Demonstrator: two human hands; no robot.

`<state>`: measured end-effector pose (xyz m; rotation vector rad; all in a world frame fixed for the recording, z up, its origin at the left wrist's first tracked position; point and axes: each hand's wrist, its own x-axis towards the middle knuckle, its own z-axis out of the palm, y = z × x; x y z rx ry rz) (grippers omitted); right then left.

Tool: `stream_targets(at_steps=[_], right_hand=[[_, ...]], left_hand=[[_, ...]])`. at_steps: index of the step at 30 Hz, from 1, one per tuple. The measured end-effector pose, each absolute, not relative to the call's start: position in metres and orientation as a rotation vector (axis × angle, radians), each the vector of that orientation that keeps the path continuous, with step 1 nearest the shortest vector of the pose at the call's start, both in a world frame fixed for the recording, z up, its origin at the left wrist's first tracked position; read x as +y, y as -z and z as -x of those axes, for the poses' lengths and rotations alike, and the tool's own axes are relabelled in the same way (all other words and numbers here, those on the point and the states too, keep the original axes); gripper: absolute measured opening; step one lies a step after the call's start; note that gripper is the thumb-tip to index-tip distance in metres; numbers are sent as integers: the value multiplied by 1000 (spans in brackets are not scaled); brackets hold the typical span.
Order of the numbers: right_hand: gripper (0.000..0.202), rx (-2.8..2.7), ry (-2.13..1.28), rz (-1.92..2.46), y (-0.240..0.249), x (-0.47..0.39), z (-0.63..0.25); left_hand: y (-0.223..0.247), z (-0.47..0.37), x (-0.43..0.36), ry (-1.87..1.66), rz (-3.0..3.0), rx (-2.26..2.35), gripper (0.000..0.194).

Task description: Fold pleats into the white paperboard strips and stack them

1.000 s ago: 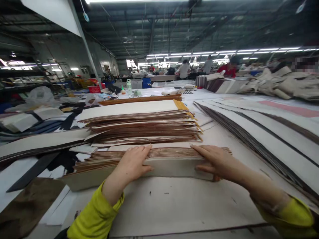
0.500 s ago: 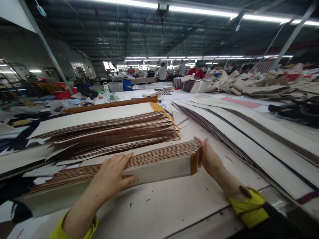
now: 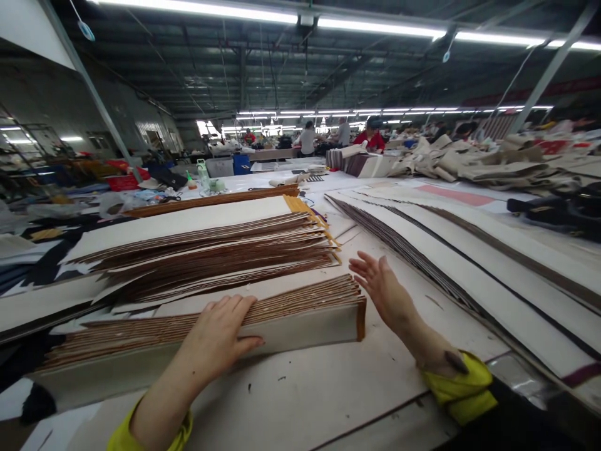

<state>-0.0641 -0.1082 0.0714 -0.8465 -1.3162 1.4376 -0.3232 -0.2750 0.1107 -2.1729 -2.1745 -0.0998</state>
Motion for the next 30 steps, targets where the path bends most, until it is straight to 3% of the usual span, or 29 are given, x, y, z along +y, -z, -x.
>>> stream_targets(at_steps=[7, 14, 30], right_hand=[[49, -1917, -840, 1082, -91, -98, 43], [31, -2077, -729, 1092, -84, -106, 45], [41, -1787, -687, 1320, -79, -145, -64]], left_hand=[[-113, 323, -274, 104, 2179, -2230, 47], [-113, 321, -275, 109, 2190, -2212, 48], [-112, 322, -275, 129, 2195, -2189, 46]])
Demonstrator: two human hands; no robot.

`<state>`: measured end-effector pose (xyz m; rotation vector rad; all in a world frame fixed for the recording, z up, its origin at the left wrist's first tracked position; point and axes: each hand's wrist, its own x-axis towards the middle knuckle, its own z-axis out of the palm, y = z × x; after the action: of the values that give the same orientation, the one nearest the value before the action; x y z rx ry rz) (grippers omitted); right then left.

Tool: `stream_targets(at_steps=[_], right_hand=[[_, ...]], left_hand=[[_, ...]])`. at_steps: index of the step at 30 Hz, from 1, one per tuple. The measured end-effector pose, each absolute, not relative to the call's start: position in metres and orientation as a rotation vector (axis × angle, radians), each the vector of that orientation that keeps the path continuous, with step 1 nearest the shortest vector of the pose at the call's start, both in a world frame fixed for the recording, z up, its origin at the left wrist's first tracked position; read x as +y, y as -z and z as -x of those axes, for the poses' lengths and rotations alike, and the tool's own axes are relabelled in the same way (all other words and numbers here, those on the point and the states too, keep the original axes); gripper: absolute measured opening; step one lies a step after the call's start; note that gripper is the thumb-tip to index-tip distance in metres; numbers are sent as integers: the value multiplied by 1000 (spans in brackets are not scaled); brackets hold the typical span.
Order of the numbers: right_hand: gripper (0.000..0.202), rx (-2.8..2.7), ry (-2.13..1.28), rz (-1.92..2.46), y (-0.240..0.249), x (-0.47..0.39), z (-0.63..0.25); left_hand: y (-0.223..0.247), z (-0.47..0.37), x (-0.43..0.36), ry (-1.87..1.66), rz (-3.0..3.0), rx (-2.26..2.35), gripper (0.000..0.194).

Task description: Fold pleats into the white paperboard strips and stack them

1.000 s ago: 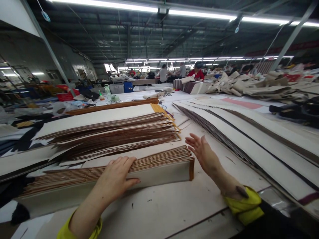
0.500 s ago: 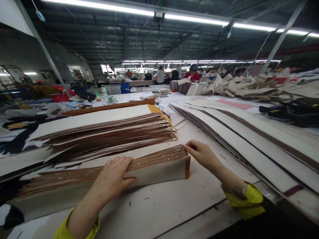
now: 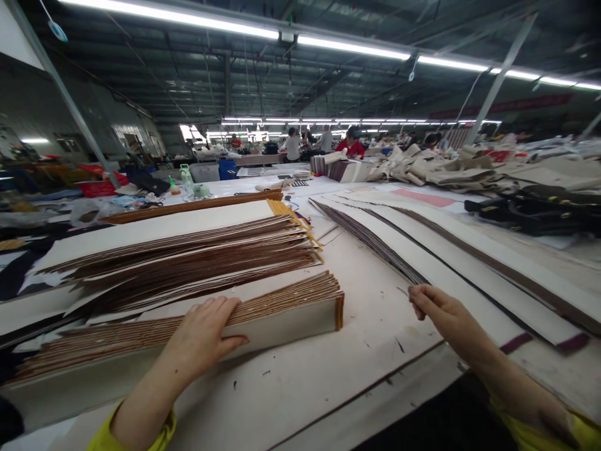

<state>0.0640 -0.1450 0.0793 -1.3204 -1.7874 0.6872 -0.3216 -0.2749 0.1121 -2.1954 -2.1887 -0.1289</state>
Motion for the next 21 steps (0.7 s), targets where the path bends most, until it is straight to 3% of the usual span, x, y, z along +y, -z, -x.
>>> stream_targets(at_steps=[4, 9, 14, 17, 21], right_hand=[[44, -1816, -748, 1324, -74, -153, -74], [32, -1978, -700, 1205, -77, -176, -57], [52, -2486, -275, 634, -111, -204, 15], [65, -2711, -173, 515, -115, -207, 59], [38, -2844, -133, 687, -100, -198, 86]], left_hand=[[-111, 325, -274, 145, 2192, -2168, 47], [-110, 316, -274, 155, 2225, -2109, 43], [-107, 276, -283, 195, 2333, -2030, 38], [-105, 260, -286, 236, 2375, -2021, 37], [-110, 270, -284, 240, 2386, -2100, 46]])
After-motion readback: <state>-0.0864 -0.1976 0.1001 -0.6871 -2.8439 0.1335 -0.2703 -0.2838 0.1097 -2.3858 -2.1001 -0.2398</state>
